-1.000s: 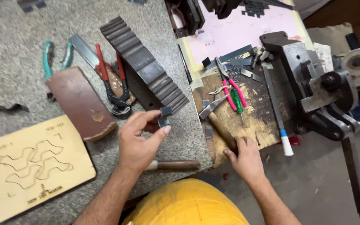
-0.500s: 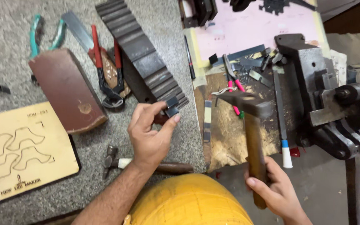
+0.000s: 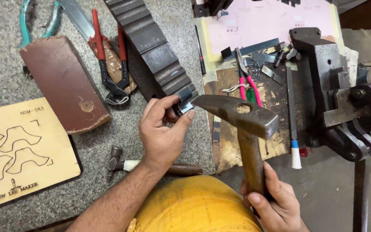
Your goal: The person repeatedly picks up small, dark metal pieces from a wooden template, places them into a manual press, and operates the lever to cut or shape them. They also use a hammer to tap the pieces on a metal anvil. The finished pieces are placed back onto the template.
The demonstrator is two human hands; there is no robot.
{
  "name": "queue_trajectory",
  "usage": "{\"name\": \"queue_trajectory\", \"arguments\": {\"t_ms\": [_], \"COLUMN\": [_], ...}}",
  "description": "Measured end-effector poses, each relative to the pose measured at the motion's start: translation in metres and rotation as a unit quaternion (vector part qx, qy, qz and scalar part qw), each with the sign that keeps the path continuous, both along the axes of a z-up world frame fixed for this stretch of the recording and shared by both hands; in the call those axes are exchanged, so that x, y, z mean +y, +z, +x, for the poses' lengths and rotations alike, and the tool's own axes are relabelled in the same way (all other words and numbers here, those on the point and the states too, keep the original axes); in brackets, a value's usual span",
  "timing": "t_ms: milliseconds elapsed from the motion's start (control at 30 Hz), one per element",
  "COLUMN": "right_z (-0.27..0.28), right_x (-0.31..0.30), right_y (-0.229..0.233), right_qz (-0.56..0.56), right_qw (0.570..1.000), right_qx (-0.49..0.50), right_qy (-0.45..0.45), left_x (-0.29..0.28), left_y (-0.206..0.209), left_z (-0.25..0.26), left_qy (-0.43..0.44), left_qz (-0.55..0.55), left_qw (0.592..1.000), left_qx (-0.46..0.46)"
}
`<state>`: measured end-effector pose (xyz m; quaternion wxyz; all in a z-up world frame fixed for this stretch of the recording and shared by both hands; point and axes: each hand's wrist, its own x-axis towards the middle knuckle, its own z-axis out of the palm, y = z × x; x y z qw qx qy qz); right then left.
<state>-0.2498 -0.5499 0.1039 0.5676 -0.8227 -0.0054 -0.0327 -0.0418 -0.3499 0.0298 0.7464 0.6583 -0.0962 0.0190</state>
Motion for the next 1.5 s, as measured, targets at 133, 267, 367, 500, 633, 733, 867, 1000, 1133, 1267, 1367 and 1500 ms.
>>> {"name": "queue_trajectory", "arguments": {"t_ms": [133,267,367,500,633,733,867,1000,1133,1267,1367,1500], "right_z": [0.012,0.018,0.014,0.015,0.010,0.015,0.010,0.011,-0.005,-0.008,-0.010,-0.005], "right_x": [0.005,0.009,0.010,0.010,0.015,0.016,0.014,0.005,-0.003,-0.014,-0.025,-0.031], "right_y": [0.001,0.006,0.009,0.009,0.012,0.014,0.014,0.002,-0.005,-0.018,-0.032,-0.057], "right_qz": [-0.099,-0.101,-0.114,-0.084,-0.118,-0.014,-0.114,-0.153,-0.106,-0.026,-0.164,-0.339], "right_qw": [0.995,0.993,0.992,0.995,0.993,1.000,0.993,0.988,0.992,0.997,0.977,0.924], "right_qx": [-0.007,-0.046,-0.024,-0.039,0.014,-0.018,0.019,-0.023,0.058,0.003,-0.007,-0.010], "right_qy": [0.031,0.043,0.040,0.034,0.008,0.006,-0.012,0.000,-0.047,-0.072,-0.134,-0.177], "left_x": [0.000,-0.001,0.000,-0.002,0.001,-0.002,0.001,-0.002,-0.005,0.005,0.030,0.093], "left_y": [-0.003,-0.002,-0.003,-0.003,-0.005,-0.001,0.000,-0.002,-0.001,0.009,0.016,0.023], "left_z": [0.000,0.002,-0.001,0.004,-0.003,0.005,-0.001,0.003,0.000,-0.001,-0.006,-0.007], "left_qy": [0.003,-0.003,0.012,0.015,0.025,0.020,0.017,0.009,0.028,0.021,-0.006,-0.020], "left_qz": [0.004,-0.037,0.030,0.007,0.021,0.011,0.007,-0.002,-0.006,-0.001,-0.033,0.089], "left_qw": [1.000,0.999,0.999,1.000,0.999,1.000,1.000,1.000,1.000,0.999,0.999,0.995], "left_qx": [-0.010,0.009,0.000,-0.025,-0.016,-0.021,-0.005,0.007,0.005,0.034,0.017,0.048]}}
